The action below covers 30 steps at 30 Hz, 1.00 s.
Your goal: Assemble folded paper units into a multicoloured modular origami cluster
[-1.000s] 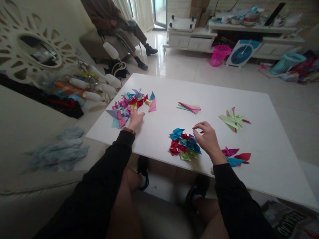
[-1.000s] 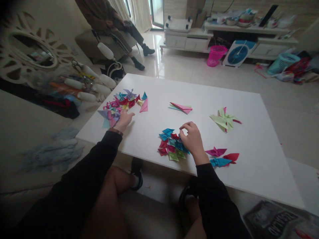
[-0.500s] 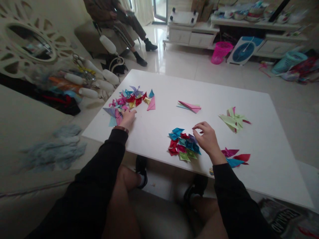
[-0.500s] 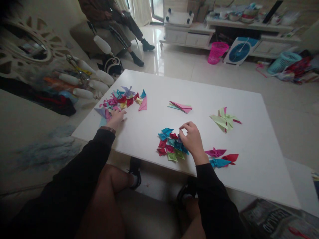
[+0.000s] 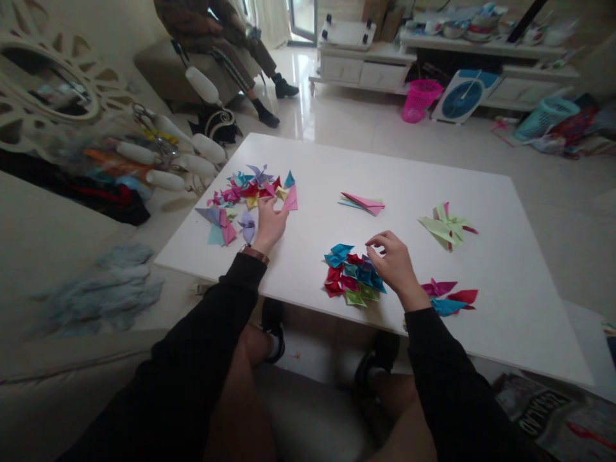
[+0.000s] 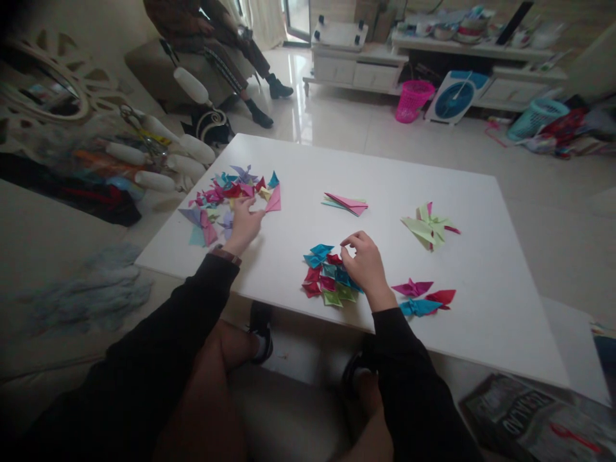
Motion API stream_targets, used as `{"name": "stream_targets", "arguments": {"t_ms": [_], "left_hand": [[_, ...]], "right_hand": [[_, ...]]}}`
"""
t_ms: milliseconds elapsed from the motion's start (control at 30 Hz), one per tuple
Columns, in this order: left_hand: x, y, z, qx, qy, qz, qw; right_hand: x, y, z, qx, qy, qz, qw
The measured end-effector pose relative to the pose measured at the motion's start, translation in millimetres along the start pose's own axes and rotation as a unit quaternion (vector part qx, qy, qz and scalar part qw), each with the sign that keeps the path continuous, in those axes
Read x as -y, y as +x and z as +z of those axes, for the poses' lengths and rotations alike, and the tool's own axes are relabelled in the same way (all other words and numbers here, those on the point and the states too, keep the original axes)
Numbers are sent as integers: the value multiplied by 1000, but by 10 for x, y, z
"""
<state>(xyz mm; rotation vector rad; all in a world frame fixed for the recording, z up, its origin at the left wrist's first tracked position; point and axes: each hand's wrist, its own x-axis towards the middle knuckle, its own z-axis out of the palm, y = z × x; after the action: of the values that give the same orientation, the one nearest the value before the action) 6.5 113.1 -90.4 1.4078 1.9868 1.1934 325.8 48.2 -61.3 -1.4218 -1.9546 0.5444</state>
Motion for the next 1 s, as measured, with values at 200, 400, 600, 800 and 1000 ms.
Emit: {"name": "stream_targets", "arguments": {"t_ms": [200, 400, 600, 800, 1000], "left_hand": [[-534, -682, 280, 228, 77, 298, 924], [-646, -984, 418, 323, 146, 431, 830], [-609, -1044, 436, 324, 145, 465, 811], [-627, -1079, 435, 318, 147, 483, 803], [-664, -1079, 439, 340, 128, 483, 797]], "right_hand": [[21, 28, 38, -43, -1, 33, 999], [56, 78, 59, -83, 77, 80, 990], [25, 51, 109, -15, 76, 61, 995], [-33, 24, 114, -6, 52, 41, 998], [-63, 23, 104, -5, 26, 53, 998]]}}
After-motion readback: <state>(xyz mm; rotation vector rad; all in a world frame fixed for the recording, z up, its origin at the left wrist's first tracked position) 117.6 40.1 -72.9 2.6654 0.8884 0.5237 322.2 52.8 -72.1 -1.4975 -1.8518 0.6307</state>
